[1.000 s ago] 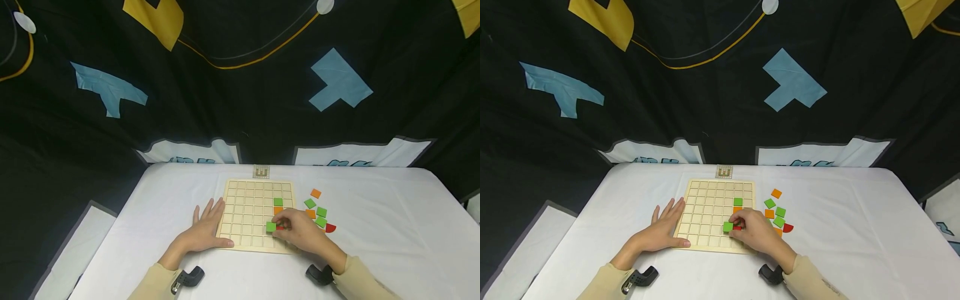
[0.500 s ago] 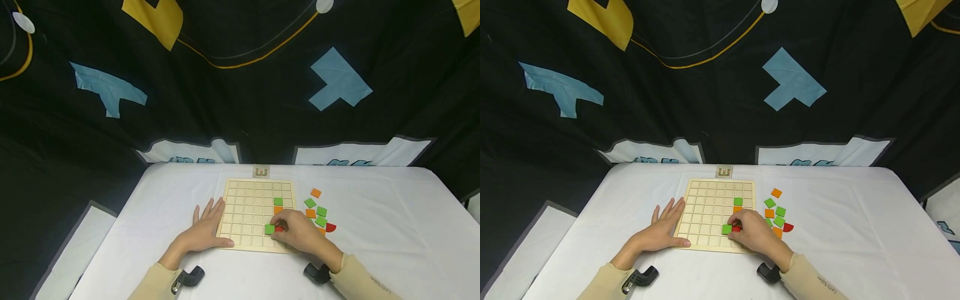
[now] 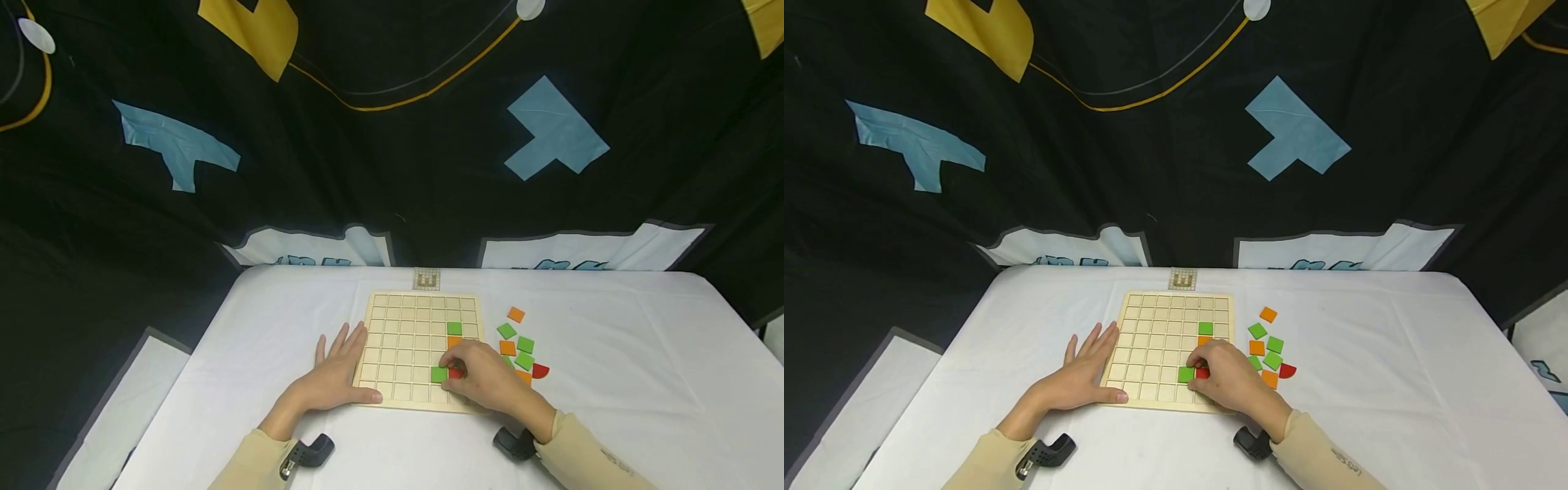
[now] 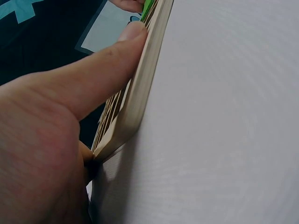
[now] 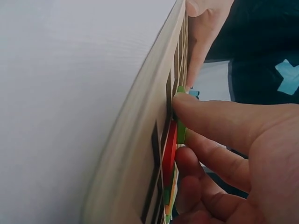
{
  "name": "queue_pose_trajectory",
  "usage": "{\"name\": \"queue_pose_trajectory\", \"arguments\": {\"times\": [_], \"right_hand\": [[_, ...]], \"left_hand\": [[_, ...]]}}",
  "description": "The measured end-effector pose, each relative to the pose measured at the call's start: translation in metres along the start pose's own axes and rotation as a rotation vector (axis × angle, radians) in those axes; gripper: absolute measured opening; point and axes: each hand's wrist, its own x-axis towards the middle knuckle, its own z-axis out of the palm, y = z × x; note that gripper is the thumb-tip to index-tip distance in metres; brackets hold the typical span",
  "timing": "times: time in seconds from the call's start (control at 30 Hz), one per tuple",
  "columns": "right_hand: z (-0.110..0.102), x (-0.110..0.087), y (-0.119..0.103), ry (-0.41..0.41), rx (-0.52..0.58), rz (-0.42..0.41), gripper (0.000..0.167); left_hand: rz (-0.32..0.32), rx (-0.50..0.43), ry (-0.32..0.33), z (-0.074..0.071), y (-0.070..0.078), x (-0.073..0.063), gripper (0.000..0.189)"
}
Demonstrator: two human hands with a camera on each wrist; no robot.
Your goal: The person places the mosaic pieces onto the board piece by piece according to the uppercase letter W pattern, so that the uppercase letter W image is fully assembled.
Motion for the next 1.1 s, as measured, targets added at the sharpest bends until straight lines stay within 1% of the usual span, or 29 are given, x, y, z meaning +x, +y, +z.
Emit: {"name": "queue_pose_trajectory", "arguments": {"times": [0.3, 0.47, 0.57, 0.67, 0.8, 1.1], "right_hand": [[0.001, 0.001, 0.001, -0.002, -0.001, 0.007, 0.024], [-0.001, -0.001, 0.002, -0.004, 0.046, 0.010, 0.024], [-0.006, -0.003, 0.004, -0.006, 0.088, 0.039, 0.026], [-0.012, -0.007, 0.007, -0.002, 0.107, 0.067, 0.028], [-0.020, -0.014, 0.013, 0.012, 0.121, 0.069, 0.029], [-0.036, -0.028, 0.026, 0.067, 0.104, 0.115, 0.028]], "left_hand": [[-0.002, 0.012, -0.009, -0.001, 0.001, -0.001, 0.125], [0.005, 0.000, -0.001, -0.001, 0.002, 0.000, 0.125], [0.005, 0.007, -0.005, -0.001, 0.001, 0.000, 0.125], [0.006, 0.015, -0.005, -0.001, 0.001, 0.000, 0.125], [0.004, 0.016, -0.009, -0.001, 0.000, -0.001, 0.124], [-0.003, 0.009, -0.009, -0.001, 0.000, 0.001, 0.125]]}}
